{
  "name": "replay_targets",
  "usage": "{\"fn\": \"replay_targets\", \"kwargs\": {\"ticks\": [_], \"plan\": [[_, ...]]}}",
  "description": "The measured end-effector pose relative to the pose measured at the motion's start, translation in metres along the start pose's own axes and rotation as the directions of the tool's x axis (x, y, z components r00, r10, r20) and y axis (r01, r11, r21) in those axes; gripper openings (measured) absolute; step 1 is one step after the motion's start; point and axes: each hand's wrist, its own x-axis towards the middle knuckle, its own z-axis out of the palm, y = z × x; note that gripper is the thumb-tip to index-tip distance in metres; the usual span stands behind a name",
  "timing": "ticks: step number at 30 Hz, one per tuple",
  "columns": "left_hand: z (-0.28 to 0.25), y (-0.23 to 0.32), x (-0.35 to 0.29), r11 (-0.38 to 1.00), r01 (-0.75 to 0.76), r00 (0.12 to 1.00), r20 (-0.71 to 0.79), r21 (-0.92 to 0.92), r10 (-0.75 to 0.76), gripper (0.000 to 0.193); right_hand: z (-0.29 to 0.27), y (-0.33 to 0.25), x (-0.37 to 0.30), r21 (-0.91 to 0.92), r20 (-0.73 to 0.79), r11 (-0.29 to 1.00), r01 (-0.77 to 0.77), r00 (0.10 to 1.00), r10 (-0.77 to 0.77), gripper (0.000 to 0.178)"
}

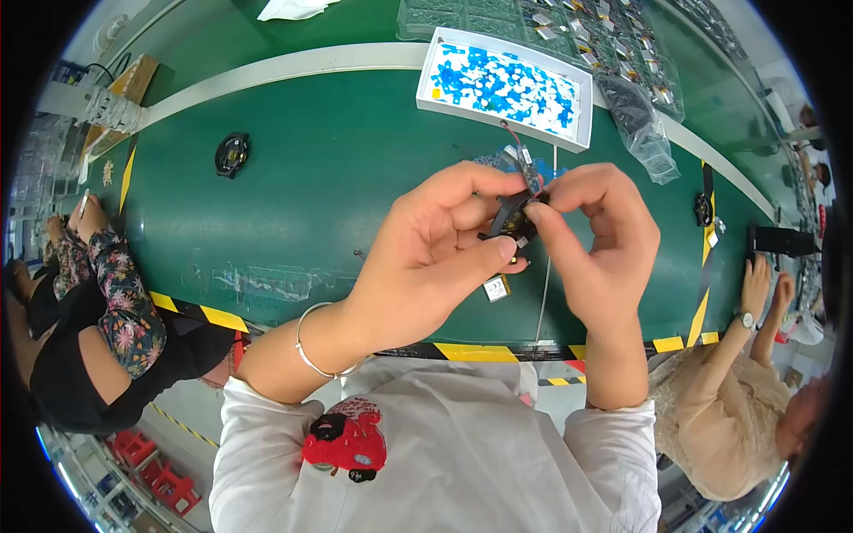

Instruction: The person assembles small electronic components onto battery units by hand at a factory workstation, then places stickers on the assembled units.

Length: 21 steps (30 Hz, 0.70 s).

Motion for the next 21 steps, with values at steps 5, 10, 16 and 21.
{"fn": "replay_targets", "kwargs": {"ticks": [5, 10, 16, 21], "plan": [[-0.002, 0.0, -0.001, 0.998, 0.041, 0.999, -0.028, 0.055, -0.04, 0.035, -0.005, 0.006, 0.009, 0.254, 0.144, 0.922, -0.292, 0.954, 0.262, 0.023], [-0.003, 0.012, 0.006, 0.992, 0.123, 0.986, -0.114, -0.032, -0.126, 0.036, 0.0, 0.01, 0.01, 0.357, 0.183, 0.867, -0.347, 0.936, 0.3, 0.025], [-0.014, 0.011, 0.009, 0.914, 0.16, 0.987, 0.039, -0.372, -0.157, 0.033, 0.0, -0.001, 0.006, 0.505, 0.202, 0.83, -0.236, 0.967, 0.152, 0.016], [-0.012, 0.012, 0.006, 0.933, 0.133, 0.991, 0.07, -0.335, -0.116, 0.033, -0.005, -0.001, 0.002, 0.477, 0.285, 0.832, -0.282, 0.946, 0.157, 0.017]]}}
